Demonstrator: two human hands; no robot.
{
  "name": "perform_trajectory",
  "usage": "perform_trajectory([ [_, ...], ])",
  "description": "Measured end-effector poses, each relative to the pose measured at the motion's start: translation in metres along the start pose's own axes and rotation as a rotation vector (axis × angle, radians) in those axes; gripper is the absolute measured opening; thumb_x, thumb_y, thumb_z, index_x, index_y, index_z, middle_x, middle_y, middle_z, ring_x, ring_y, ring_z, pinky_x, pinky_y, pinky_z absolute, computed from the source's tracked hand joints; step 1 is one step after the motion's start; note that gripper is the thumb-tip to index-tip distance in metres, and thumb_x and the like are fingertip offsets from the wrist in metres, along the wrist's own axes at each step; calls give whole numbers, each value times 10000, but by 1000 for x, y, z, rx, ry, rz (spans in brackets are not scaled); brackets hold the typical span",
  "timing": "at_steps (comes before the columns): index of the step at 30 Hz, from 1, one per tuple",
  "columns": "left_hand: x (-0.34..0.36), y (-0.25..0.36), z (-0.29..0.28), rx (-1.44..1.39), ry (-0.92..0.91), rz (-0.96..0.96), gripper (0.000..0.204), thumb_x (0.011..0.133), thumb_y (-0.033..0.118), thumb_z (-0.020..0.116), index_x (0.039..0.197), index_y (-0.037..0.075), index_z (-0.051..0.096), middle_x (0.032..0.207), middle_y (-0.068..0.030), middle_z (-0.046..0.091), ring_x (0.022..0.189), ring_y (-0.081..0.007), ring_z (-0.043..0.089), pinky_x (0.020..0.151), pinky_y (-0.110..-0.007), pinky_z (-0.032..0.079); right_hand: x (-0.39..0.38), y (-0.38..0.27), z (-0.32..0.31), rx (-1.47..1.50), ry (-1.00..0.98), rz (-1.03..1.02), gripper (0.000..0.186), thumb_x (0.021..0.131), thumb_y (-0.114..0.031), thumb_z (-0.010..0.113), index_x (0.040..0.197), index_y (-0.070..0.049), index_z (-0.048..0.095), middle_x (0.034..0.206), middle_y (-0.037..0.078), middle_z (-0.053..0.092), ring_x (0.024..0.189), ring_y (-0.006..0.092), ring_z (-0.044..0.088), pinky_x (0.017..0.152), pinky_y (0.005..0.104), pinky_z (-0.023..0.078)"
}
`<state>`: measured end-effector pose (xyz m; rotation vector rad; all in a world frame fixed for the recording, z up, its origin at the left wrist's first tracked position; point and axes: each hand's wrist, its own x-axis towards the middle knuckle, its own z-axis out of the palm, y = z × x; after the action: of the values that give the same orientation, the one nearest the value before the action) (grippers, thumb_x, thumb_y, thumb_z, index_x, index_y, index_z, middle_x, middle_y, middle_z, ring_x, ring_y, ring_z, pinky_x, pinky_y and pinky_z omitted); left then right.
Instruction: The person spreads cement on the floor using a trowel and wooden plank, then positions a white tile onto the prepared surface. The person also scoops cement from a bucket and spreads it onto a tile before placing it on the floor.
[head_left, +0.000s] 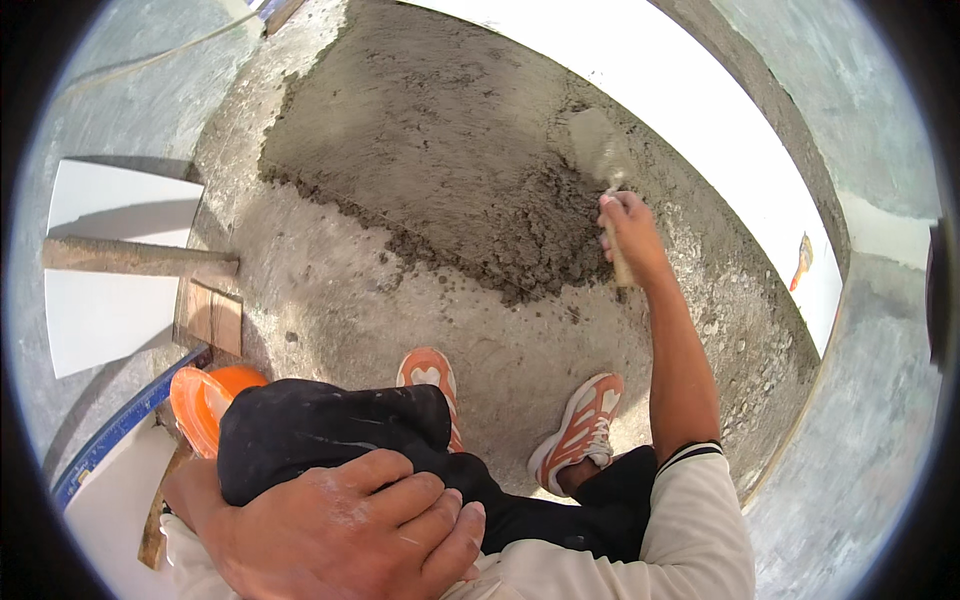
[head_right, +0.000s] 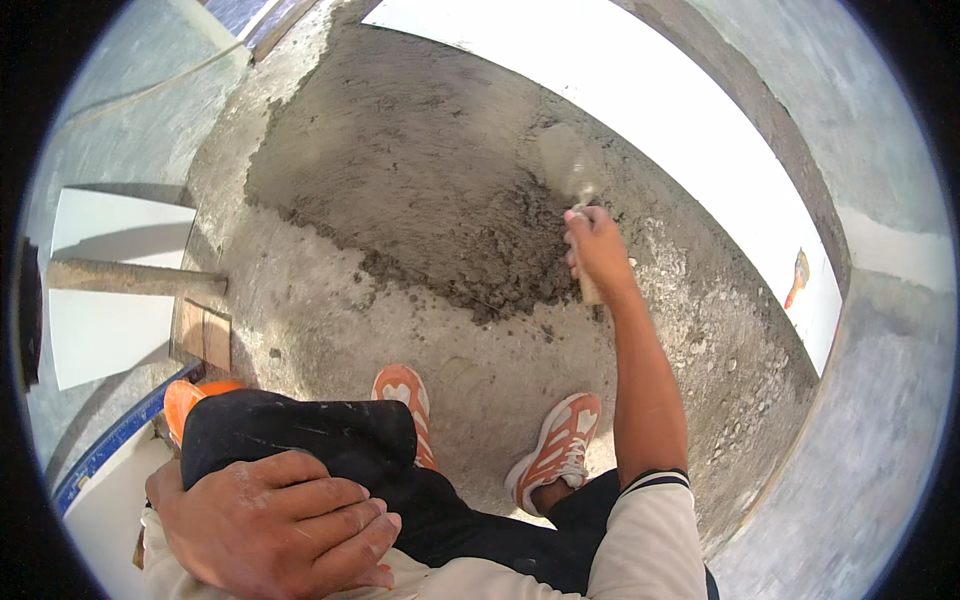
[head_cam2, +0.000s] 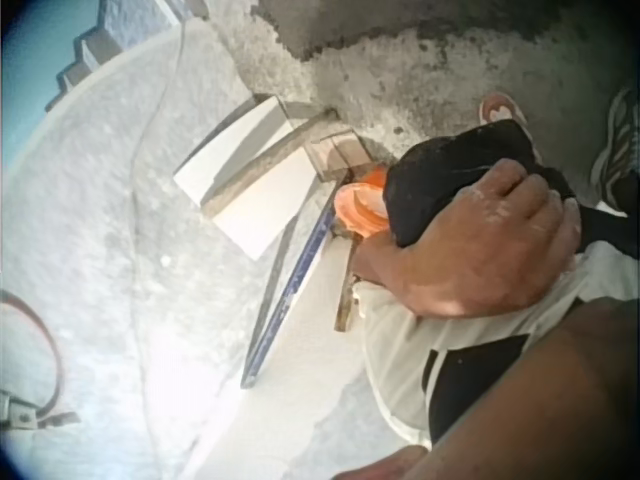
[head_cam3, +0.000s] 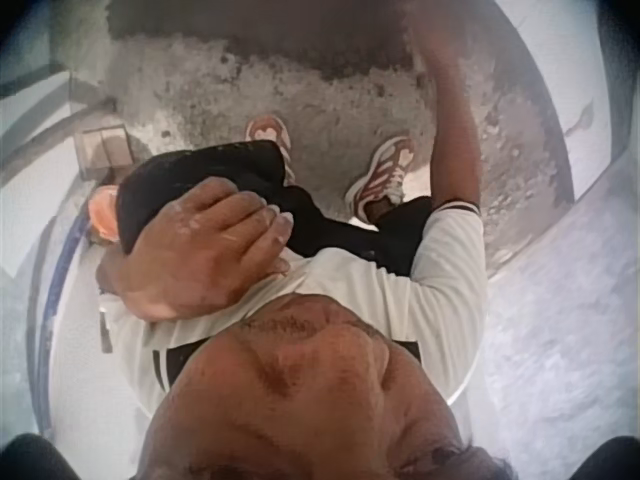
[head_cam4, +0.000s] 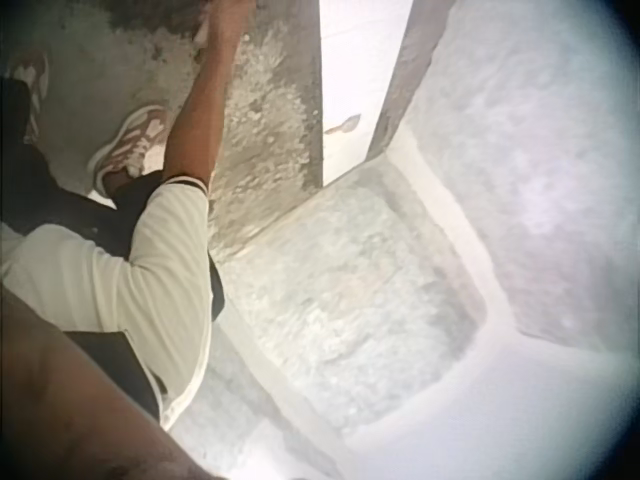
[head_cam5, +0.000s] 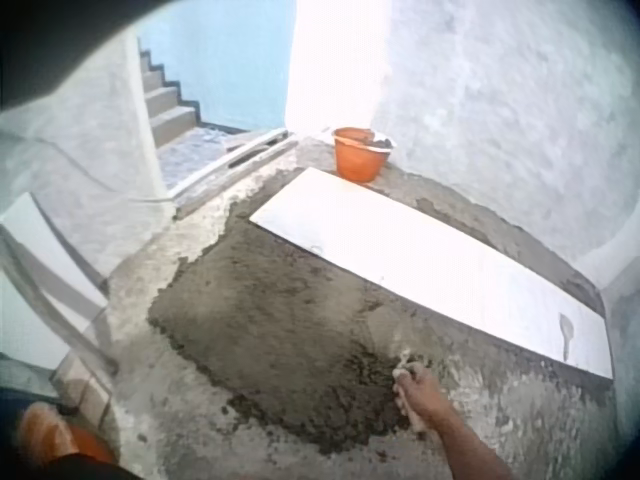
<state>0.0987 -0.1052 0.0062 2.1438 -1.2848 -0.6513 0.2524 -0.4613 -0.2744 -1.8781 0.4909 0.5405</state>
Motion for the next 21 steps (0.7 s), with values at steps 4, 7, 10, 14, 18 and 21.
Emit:
perform_trajectory([
  [4,-3,0,3,21,88,31,315,887,236,675,1038,-40,688,948,-113,713,941,-260,671,899,-379,493,16,13,-43,111,91,38,499,1037,-396,630,1333,-9,524,945,87,622,612,136,574,501,303,506],
  [7,-19,2,7,-11,145,40,333,741,171,692,976,-62,651,823,-72,625,849,-223,631,819,-324,485,16,25,-50,282,177,32,472,1031,-418,635,1291,-31,558,937,84,617,631,143,578,500,303,504],
  [10,-26,8,3,3,31,-6,263,803,199,677,925,-34,659,806,-82,652,824,-235,643,836,-342,485,-20,30,-46,109,256,-11,433,1028,-434,632,1217,-47,590,912,73,608,600,155,571,487,298,483],
  [14,-26,7,0,-40,7,-12,224,855,230,662,840,6,653,753,-87,663,768,-244,648,839,-354,481,-47,16,-29,-53,246,-71,368,1055,-403,585,1164,-51,587,879,52,603,586,133,564,487,286,471],
  [18,-35,6,10,-51,251,10,220,811,248,662,748,40,622,664,-80,622,696,-225,620,787,-334,470,-59,-3,12,-207,-45,-162,330,1076,-374,549,1181,-61,562,827,36,574,603,111,566,505,279,470],
  [21,-38,9,17,-58,248,-40,240,786,257,657,672,60,583,617,-69,572,661,-207,573,741,-319,452,-75,-26,60,-333,-274,-158,314,1088,-355,542,1183,-57,566,871,45,600,614,90,565,514,259,478],
])
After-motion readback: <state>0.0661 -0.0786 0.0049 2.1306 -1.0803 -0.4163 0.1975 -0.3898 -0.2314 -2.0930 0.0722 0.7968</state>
